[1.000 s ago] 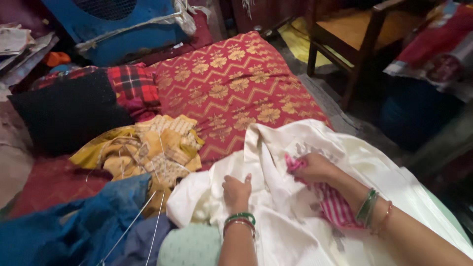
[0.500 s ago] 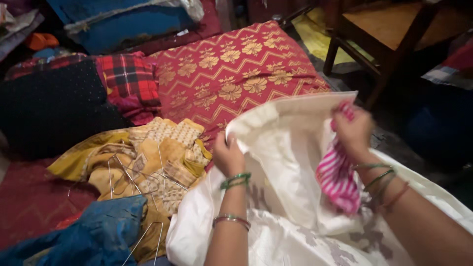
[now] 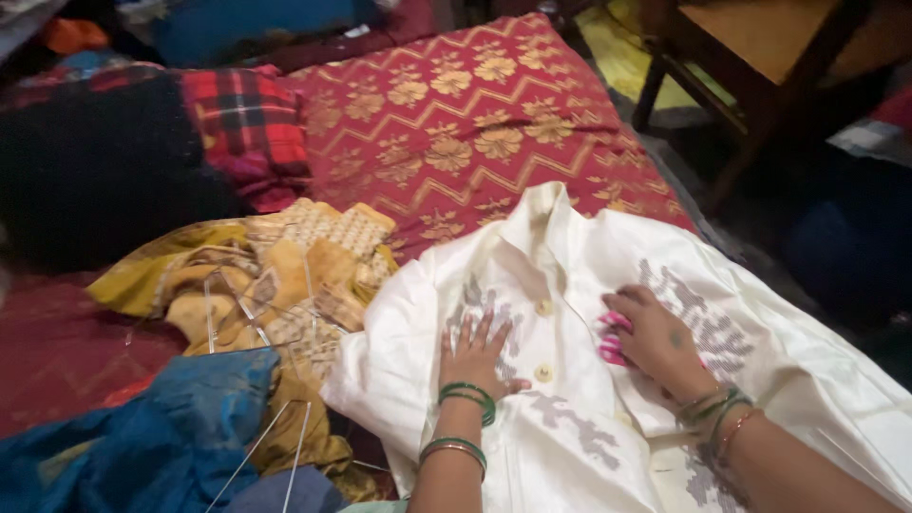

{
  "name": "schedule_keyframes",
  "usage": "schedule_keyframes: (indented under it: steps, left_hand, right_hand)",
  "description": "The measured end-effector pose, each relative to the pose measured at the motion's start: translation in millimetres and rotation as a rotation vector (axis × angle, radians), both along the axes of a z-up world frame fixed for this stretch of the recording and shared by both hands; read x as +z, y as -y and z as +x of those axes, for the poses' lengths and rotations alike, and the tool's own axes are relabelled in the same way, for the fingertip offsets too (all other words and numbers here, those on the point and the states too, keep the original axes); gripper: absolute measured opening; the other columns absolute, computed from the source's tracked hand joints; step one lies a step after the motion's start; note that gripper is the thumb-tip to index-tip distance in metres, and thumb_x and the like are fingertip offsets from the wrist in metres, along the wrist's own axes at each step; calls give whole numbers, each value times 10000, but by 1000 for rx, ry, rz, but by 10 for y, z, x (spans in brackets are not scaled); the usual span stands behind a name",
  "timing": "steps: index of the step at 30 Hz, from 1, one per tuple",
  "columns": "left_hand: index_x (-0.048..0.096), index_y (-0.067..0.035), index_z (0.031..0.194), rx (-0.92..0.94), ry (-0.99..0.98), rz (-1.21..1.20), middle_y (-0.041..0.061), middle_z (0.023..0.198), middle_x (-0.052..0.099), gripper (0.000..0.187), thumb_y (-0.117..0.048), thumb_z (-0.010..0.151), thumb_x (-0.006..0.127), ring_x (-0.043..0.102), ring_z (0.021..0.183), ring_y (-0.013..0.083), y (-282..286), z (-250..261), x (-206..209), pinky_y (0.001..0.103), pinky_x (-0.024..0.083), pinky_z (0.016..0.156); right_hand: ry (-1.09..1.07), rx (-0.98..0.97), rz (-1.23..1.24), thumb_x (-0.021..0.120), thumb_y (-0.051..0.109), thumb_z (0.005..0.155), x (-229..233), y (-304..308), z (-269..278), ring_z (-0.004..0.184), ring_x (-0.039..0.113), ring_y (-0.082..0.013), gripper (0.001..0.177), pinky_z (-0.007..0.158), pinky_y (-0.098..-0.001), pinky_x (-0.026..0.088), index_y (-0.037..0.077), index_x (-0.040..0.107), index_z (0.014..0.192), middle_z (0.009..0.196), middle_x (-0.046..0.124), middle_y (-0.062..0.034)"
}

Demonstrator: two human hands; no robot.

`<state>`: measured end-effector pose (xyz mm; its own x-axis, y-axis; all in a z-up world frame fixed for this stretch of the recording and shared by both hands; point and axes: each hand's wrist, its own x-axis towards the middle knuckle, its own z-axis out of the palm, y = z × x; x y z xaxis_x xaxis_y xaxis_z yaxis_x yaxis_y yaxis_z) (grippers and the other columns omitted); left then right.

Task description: The person cleans a white shirt by hand using a small cloth to rub different sections of the garment on a bed.

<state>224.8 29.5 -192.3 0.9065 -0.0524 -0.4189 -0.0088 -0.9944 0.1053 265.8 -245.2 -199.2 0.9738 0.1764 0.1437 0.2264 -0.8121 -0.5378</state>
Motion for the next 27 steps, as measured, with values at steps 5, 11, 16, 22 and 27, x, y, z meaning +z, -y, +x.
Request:
schedule_keyframes:
  steps: [5,11,16,22,27]
  left_hand:
    - [275,-243,1570,-37,221,-98,68,1690,210,1105,-662,691,797,155,1548,308,-216,-185,-254,539,56,1212]
    - [804,-196,1121,292,465,-431,147,1084,765,317,-391,891,704,718,1038,318,-263,-289,327,420,554,938]
    - [771,-57,965,689,1049,-945,112,911,787,199,-240,917,708,750,810,235,-733,-227,621,325,575,771]
    - [675,-100,1125,1194,1087,-1838,70,988,740,192,-248,1002,671,684,870,213,-2270,176,-709,337,552,814]
    - [635,-76,1199,1272,914,-2875,66,1031,732,274,-270,1021,559,693,943,223,-2697,357,-1134,373,580,906]
  right_hand:
    - [-16,-1,30,687,111,775,-190,144,-30,1207,630,-273,525,971,-400,520,258,692,1279,1432,594,-11]
    - [112,1,307,647,82,840,110,18,-238,1095,697,-259,439,942,-359,554,250,730,1238,1249,697,-56]
    - [-17,87,286,658,102,836,310,-334,-556,952,740,-244,436,871,-348,574,249,726,1241,1141,740,-36]
    - [-213,474,-82,725,178,810,-222,-498,-641,1023,729,-186,441,820,-321,586,279,704,1239,1166,694,25]
    - [-321,313,-221,735,231,846,-362,-591,-562,1002,721,-144,445,834,-306,598,316,668,1277,1226,678,106]
